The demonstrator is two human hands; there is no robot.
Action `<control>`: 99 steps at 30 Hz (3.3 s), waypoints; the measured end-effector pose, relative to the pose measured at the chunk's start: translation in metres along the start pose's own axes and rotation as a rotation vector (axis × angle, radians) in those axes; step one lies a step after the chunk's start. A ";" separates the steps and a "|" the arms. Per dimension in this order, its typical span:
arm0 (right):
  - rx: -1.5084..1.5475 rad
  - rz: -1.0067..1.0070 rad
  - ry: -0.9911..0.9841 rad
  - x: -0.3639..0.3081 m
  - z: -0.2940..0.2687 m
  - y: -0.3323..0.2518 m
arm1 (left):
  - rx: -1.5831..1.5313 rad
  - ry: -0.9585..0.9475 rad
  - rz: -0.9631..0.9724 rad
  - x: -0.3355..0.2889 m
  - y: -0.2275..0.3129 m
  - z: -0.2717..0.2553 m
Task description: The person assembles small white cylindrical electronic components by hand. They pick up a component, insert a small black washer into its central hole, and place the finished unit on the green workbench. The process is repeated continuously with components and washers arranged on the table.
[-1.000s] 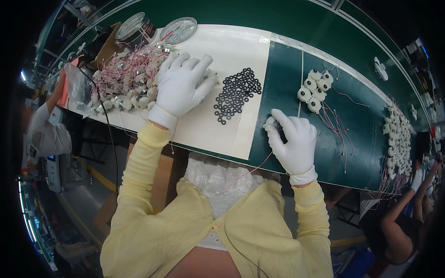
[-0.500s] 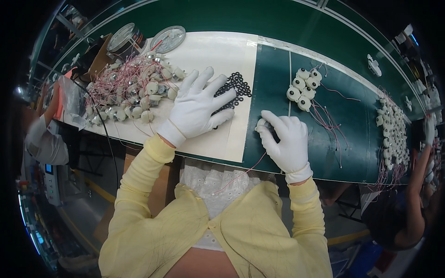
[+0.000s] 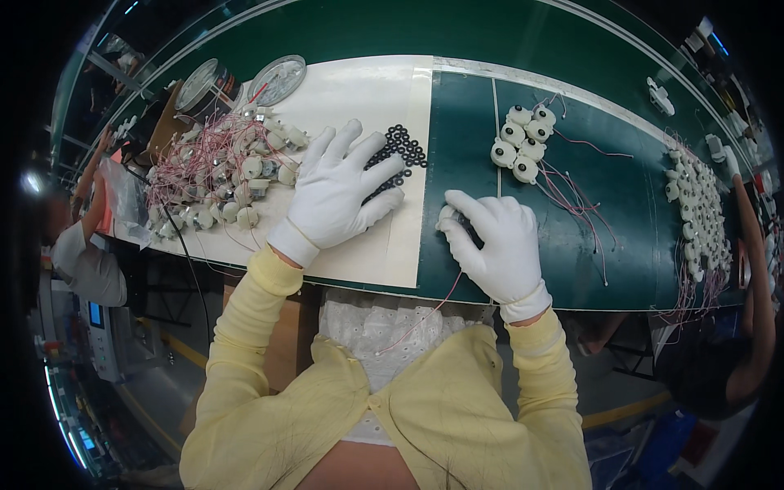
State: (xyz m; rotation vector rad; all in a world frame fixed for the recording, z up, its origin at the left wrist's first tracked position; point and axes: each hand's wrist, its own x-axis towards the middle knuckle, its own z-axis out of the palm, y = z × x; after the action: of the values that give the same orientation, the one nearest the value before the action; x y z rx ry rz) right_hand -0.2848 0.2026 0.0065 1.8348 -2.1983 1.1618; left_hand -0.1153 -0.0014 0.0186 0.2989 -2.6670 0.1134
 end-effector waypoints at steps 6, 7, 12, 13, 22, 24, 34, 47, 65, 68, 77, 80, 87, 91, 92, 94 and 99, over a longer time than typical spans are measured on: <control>-0.016 0.003 0.010 -0.001 0.001 0.000 | -0.018 0.035 0.006 0.000 0.003 -0.003; -0.011 0.015 0.007 -0.001 0.001 0.000 | -0.011 0.046 0.002 -0.001 0.003 -0.008; 0.013 0.044 -0.002 -0.007 0.001 0.006 | 0.042 0.035 -0.077 -0.003 -0.012 -0.031; 0.006 0.060 -0.007 -0.008 0.001 0.006 | 0.072 0.038 -0.088 0.001 -0.017 -0.028; 0.042 0.065 -0.008 -0.003 -0.001 0.003 | 0.017 -0.071 0.093 0.015 0.004 0.002; 0.040 0.048 0.017 -0.004 -0.001 0.004 | -0.007 -0.076 0.097 0.011 0.005 0.007; 0.024 0.068 -0.005 -0.006 -0.002 0.004 | -0.011 -0.044 0.051 0.017 0.002 -0.001; 0.034 0.076 0.011 -0.005 -0.002 0.002 | -0.031 -0.097 0.133 0.025 0.020 0.021; -0.174 0.084 -0.055 -0.003 -0.002 -0.012 | 0.208 0.072 -0.061 -0.013 -0.044 -0.010; -0.289 -0.023 -0.140 0.004 -0.001 -0.017 | 0.139 0.148 -0.035 -0.016 -0.036 -0.009; -0.195 -0.087 -0.252 0.038 0.000 0.003 | 0.089 0.102 -0.087 -0.055 -0.018 -0.026; -0.208 -0.039 -0.179 0.046 0.001 0.009 | 0.082 0.083 -0.114 -0.075 -0.007 -0.032; -0.195 0.076 -0.260 0.050 -0.001 0.013 | -0.162 0.067 -0.182 -0.095 0.025 -0.027; -0.202 0.001 -0.232 0.051 0.000 0.011 | -0.183 0.074 -0.195 -0.091 0.024 -0.025; -0.180 0.023 -0.249 0.051 -0.001 0.008 | -0.186 0.073 -0.189 -0.090 0.023 -0.024; -0.155 0.044 -0.277 0.051 -0.001 0.007 | -0.193 0.061 -0.183 -0.089 0.023 -0.022; -0.116 0.054 -0.332 0.046 -0.003 0.003 | -0.184 0.080 -0.305 -0.091 0.023 -0.032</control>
State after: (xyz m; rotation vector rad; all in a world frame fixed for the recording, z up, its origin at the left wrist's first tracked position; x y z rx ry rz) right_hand -0.3028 0.1664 0.0297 2.0549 -2.4372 0.7604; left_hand -0.0271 0.0425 0.0061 0.6208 -2.4958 -0.2102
